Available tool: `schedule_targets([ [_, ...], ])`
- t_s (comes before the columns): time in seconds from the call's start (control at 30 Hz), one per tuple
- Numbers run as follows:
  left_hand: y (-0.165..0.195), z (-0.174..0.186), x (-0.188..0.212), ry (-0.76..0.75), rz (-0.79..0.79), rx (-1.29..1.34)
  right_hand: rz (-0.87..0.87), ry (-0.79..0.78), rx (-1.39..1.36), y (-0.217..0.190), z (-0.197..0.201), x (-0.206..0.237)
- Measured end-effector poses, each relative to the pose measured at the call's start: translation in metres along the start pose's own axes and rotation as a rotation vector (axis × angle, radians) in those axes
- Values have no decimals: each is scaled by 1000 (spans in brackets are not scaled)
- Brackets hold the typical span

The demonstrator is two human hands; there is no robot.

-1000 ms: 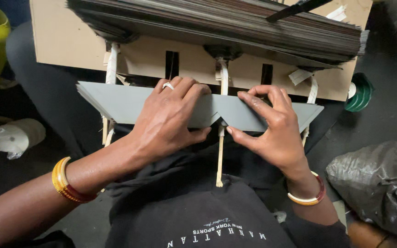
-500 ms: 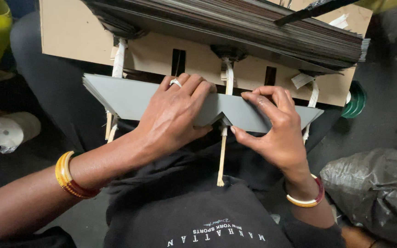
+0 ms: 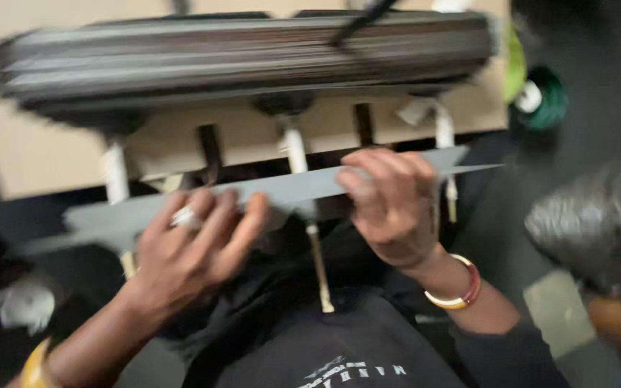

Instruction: The person sits on the floor with a cardboard jig holding a thick stack of dark paper sheets on their lap. They fold and align gray paper strips against the stack, then use a knife to trim along the edge of the stacked sheets, working around the stack and adjusting the paper pieces by hand.

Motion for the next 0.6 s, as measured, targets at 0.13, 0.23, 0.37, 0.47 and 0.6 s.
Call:
schedule_targets([
  [0.13,7,-7,-4,-53,-81,-118,-47,-121,-171,35,21,30],
  [0.23,8,-12,-13,-58,-50,-112,-191,-193,-114,83,34,52],
  [0.37,9,-24,-33,-64,-93,-243,-294,-65,-56,136,43,63],
  [0.47,6,-33,-53,-8,-70,-276,-337,146,-148,160,34,62],
  [0.6,6,-29,-67,38,-50,-376,-329,362,-229,181,22,64],
])
Point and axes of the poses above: each hand's wrist, its own x-axis away from the middle knuckle, its own z-axis out of the back of the hand, y = z × x, the point moved 7 cm from there along -x, towards the middle knuckle, and after that the axes turned 8 degrees about z, right-handed, at the moved point
